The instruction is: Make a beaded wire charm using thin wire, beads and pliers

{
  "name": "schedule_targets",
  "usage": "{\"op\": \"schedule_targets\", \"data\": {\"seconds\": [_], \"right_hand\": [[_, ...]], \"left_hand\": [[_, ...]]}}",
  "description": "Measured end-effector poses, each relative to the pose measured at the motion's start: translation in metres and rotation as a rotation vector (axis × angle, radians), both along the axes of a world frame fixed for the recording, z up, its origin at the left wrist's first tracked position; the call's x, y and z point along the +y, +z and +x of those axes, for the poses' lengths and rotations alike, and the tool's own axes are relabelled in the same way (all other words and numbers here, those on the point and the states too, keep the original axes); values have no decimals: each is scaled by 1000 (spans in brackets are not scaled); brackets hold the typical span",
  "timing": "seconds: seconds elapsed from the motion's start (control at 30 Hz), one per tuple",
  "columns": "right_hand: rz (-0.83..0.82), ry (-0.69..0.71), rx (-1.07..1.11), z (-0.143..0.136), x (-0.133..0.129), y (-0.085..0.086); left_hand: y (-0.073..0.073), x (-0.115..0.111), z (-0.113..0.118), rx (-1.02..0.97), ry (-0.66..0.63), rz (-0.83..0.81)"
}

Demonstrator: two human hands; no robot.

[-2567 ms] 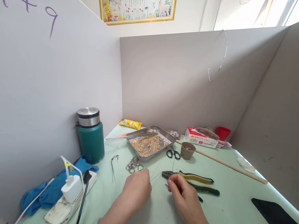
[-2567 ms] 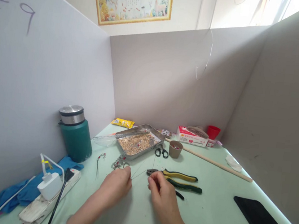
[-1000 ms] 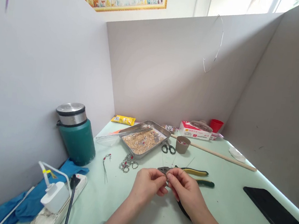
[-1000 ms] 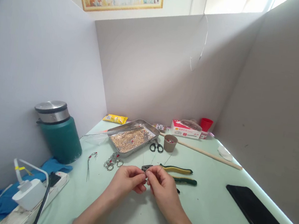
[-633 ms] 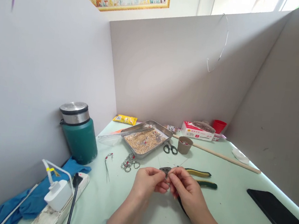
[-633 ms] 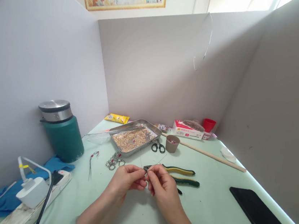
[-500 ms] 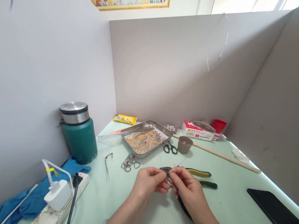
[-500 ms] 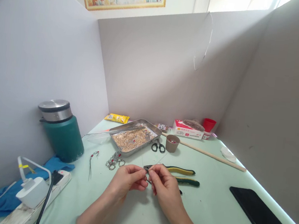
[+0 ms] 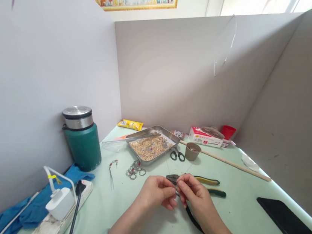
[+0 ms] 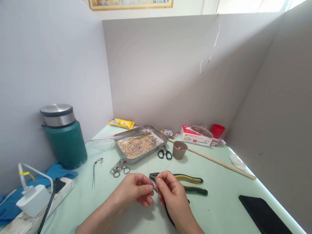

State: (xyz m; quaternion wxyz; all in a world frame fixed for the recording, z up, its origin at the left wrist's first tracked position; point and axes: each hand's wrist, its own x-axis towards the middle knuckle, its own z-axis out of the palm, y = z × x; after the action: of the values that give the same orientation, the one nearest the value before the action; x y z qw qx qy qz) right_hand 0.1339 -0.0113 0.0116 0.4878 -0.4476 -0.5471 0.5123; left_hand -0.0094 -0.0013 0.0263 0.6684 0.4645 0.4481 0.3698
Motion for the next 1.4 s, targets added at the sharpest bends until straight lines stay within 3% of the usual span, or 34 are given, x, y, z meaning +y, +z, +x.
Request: {"op": "schedule_targets", "data": {"seconds": [0.13, 0.4, 0.57, 0.8, 0.93, 1.2, 1.4], "right_hand": [[38, 9, -81, 0, -2, 1], [82, 43, -105, -4, -5, 8], [75, 58, -39, -5, -5, 7], [74, -52, 29, -8, -3, 1], [2, -12, 124, -3, 1, 0], [-33, 80, 249, 9, -1, 14], [15, 44, 143, 5, -3, 10]], "left_hand": [[1, 0, -1, -2, -33, 17], [1, -1, 2, 32, 64, 28], [2, -2, 6, 77, 123, 74], [4, -4, 8, 8, 176, 40], [6, -3, 6, -6, 189, 22], [6, 1, -2, -32, 234, 0], [3, 2, -2, -39, 213, -3]]}}
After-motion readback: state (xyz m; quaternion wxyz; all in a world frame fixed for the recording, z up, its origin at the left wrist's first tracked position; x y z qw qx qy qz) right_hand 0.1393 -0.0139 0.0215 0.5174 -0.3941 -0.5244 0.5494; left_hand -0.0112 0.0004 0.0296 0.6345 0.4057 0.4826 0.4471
